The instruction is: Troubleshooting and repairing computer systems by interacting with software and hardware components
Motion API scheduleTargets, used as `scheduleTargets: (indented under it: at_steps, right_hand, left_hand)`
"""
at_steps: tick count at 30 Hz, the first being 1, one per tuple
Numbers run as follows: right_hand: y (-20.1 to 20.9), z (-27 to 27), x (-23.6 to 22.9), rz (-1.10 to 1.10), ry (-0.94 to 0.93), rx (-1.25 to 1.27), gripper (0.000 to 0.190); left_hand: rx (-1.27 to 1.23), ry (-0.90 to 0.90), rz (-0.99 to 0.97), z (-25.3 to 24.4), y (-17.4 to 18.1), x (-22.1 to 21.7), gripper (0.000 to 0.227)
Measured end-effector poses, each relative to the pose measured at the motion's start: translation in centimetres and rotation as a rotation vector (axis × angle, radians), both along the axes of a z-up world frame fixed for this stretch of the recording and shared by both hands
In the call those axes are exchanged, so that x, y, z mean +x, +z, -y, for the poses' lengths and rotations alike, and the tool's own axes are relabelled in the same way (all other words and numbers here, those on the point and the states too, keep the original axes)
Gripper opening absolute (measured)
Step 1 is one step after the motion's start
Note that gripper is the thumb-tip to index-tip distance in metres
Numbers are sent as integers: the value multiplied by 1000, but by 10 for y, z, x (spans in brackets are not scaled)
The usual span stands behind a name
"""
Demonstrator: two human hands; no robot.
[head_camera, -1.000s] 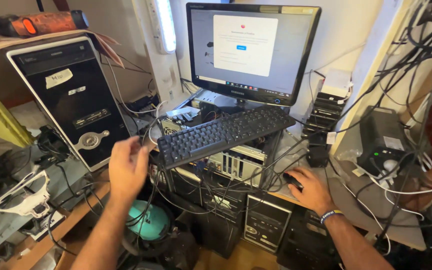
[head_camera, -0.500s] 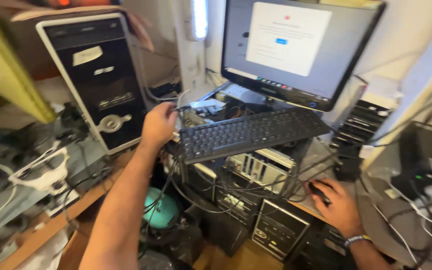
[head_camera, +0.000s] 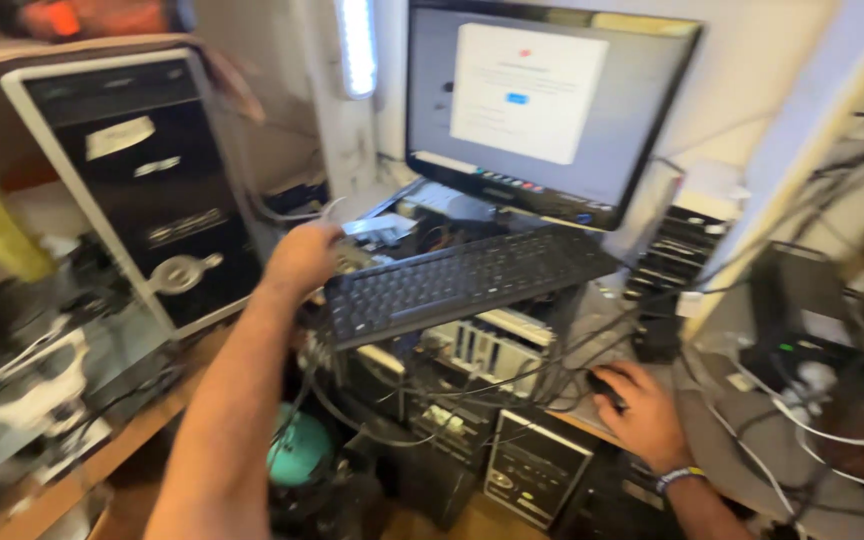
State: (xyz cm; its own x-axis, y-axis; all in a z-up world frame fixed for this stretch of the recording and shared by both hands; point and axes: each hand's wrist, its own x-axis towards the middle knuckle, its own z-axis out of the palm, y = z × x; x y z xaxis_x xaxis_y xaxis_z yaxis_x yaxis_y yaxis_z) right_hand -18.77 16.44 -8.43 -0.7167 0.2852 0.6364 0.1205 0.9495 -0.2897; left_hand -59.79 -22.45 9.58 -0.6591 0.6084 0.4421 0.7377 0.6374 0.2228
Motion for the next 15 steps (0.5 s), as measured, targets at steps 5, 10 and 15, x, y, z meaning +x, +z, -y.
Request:
scheduleTargets:
  at_steps: [5, 10, 15]
  right_hand:
    - [7, -2, 2, 46, 71, -55, 38]
    - [6, -5, 1, 161, 12, -98, 40]
    - [11, 2, 3, 75, 100, -81, 38]
  left_hand:
    - [377, -128, -140, 45, -12, 25, 31]
    - [459, -75, -71, 84, -24, 131, 35]
    - [532, -170, -96, 81, -41, 191, 38]
